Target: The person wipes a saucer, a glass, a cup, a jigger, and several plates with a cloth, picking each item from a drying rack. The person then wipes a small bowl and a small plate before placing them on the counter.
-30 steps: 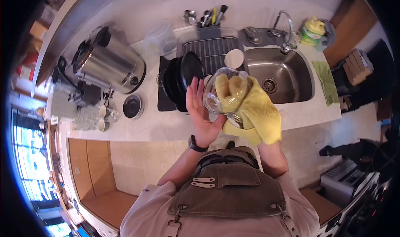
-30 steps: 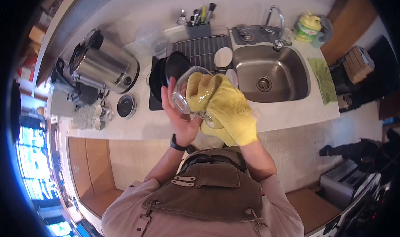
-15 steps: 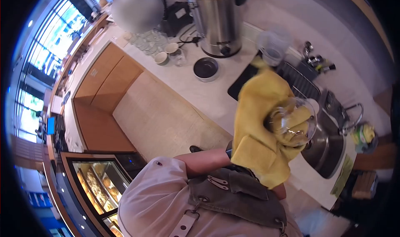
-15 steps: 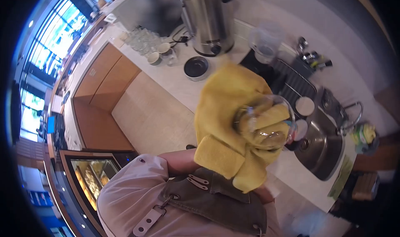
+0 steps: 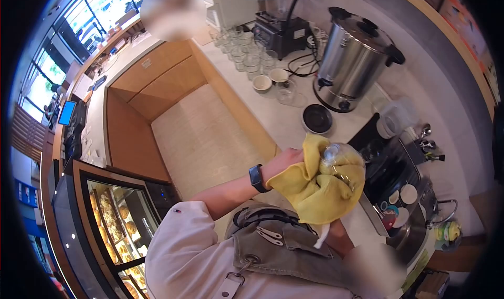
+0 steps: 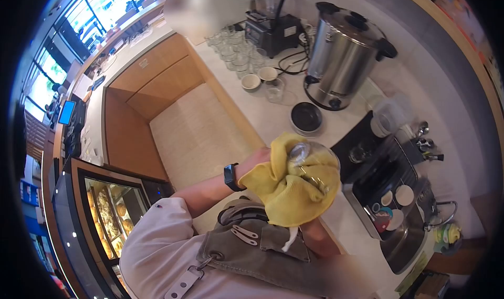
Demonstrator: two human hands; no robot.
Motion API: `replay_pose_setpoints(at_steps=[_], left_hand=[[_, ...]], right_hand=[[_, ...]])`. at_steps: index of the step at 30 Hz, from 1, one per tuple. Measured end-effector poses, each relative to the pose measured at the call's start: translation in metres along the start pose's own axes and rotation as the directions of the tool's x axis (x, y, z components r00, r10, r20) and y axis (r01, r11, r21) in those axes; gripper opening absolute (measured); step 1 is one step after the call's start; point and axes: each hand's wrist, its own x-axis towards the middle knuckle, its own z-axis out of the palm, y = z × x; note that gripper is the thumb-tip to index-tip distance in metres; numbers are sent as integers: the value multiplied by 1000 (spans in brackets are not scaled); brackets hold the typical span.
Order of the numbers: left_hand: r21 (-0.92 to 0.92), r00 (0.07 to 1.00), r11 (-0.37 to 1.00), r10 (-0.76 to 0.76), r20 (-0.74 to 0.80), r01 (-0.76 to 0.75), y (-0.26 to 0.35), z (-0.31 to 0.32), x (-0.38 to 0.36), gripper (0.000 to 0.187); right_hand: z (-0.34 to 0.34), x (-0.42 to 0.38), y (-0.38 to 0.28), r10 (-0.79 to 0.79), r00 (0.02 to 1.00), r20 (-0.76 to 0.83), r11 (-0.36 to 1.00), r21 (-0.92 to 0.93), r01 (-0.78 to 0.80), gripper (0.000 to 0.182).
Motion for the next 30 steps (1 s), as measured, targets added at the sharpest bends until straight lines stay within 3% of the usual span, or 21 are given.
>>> replay_pose_setpoints(at_steps=[3, 6, 7, 9, 11, 12, 14, 15, 17, 18, 19, 20, 21, 22, 25, 26, 29, 30], left_hand=[[52, 993, 998, 28, -114, -22, -2, -60, -47, 53], [228, 957, 941, -204, -207, 250, 29, -119, -99, 57], [20, 904, 973, -204, -376, 228, 33, -121, -103, 58], [-334, 677, 941, -280, -681, 53, 38, -114, -103, 60], [-467, 618, 876, -300, -726, -123, 12, -111, -144, 54], [-343, 590, 939, -259, -765, -32, -1, -117, -162, 53], [-96, 552, 982, -171, -816, 162, -25, -131, -191, 51], [21, 540, 966, -126, -832, 259, -35, -138, -200, 50], [-153, 526, 982, -186, -830, 106, -38, -161, -211, 47], [-411, 545, 898, -266, -795, -160, -33, -180, -213, 44], [-607, 589, 685, -314, -745, -403, -31, -195, -216, 42], [-533, 519, 772, -316, -794, -347, -35, -200, -217, 42], [-461, 445, 845, -315, -838, -271, -39, -205, -218, 43], [-493, 392, 800, -355, -849, -343, -40, -208, -212, 44], [-519, 307, 733, -421, -854, -439, -61, -214, -197, 48], [-519, 318, 747, -416, -852, -415, -75, -216, -194, 50], [-530, 441, 802, -384, -811, -276, -129, -233, -195, 54], [-538, 499, 812, -378, -780, -226, -144, -242, -196, 55]], right_hand=[[60, 32, 13, 1, 987, 159, 1000, 18, -4, 51], [119, 49, 21, 3, 953, 303, 1000, 24, -11, 50], [140, 55, 24, -6, 934, 357, 1000, 30, -5, 49], [187, 63, 32, -34, 881, 472, 999, 39, 18, 49], [235, 66, 45, -74, 814, 576, 997, 57, 50, 48], [255, 71, 53, -92, 774, 626, 996, 71, 61, 47], [286, 89, 70, -139, 664, 734, 990, 96, 101, 47], [293, 110, 79, -196, 520, 832, 973, 97, 211, 46], [306, 138, 82, -280, 318, 906, 875, 105, 472, 42], [316, 144, 70, -193, 297, 935, 947, 99, 306, 41], [325, 150, 66, -113, 260, 959, 988, 79, 135, 40], [326, 148, 77, -96, 313, 945, 995, 98, 9, 37], [327, 140, 90, 21, 408, 913, 969, 81, -232, 38], [330, 131, 100, 164, 470, 867, 884, 82, -460, 38], [347, 151, 109, -37, 562, 826, 983, 133, -130, 38], [358, 168, 107, -285, 509, 812, 959, 244, 147, 37], [363, 220, 125, -351, 383, 854, 917, 231, 326, 35], [359, 237, 123, -266, 387, 883, 941, 151, 302, 35]])
